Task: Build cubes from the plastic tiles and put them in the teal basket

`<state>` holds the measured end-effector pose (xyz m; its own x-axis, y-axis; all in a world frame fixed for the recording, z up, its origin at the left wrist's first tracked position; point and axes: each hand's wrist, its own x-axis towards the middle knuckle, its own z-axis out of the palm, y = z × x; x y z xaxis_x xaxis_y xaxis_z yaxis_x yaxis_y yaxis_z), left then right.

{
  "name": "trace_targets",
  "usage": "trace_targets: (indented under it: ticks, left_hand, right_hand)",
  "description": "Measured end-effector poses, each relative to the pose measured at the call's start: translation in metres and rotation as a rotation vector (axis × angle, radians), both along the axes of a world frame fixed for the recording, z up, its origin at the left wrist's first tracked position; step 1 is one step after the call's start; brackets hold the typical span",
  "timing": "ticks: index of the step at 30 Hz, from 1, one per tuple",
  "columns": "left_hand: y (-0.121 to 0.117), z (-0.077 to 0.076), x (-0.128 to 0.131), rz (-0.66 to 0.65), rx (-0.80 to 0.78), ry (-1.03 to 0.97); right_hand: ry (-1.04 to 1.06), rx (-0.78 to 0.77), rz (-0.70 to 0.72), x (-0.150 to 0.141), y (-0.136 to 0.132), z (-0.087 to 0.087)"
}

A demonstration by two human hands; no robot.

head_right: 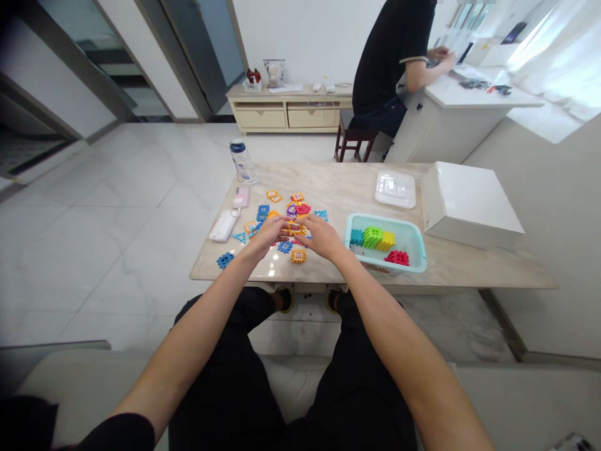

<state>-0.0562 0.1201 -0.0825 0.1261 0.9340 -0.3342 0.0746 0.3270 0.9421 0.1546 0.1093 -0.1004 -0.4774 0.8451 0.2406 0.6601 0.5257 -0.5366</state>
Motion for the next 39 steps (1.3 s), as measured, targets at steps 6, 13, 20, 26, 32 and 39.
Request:
trace_targets:
  ticks: [6,13,20,26,32,39]
  left_hand:
    - [-0.004,0.0,-0.007,0.067,-0.036,-0.026]
    - [-0.008,0.005,-0.01,0.075,-0.034,0.003]
    - [-0.008,0.001,-0.006,0.082,-0.01,0.018]
    - [-0.009,-0.006,-0.001,0.046,0.02,0.011]
    - [-0.012,-0.01,0.005,0.045,0.032,0.001]
    - [-0.012,-0.018,0.006,0.014,0.155,0.122]
  right_hand:
    - [0.048,0.062,0.064,-0.002,0.006,-0.009]
    - [0.027,0.119,0.011,-0.007,0.009,-0.007]
    - [0.091,0.077,-0.001,-0.009,0.005,-0.001]
    - [0.041,0.065,0.051,-0.009,0.004,-0.006]
    - [0.061,0.105,0.076,-0.01,0.007,-0.02]
    - [0.04,0.069,0.098,-0.012,0.011,-0.022]
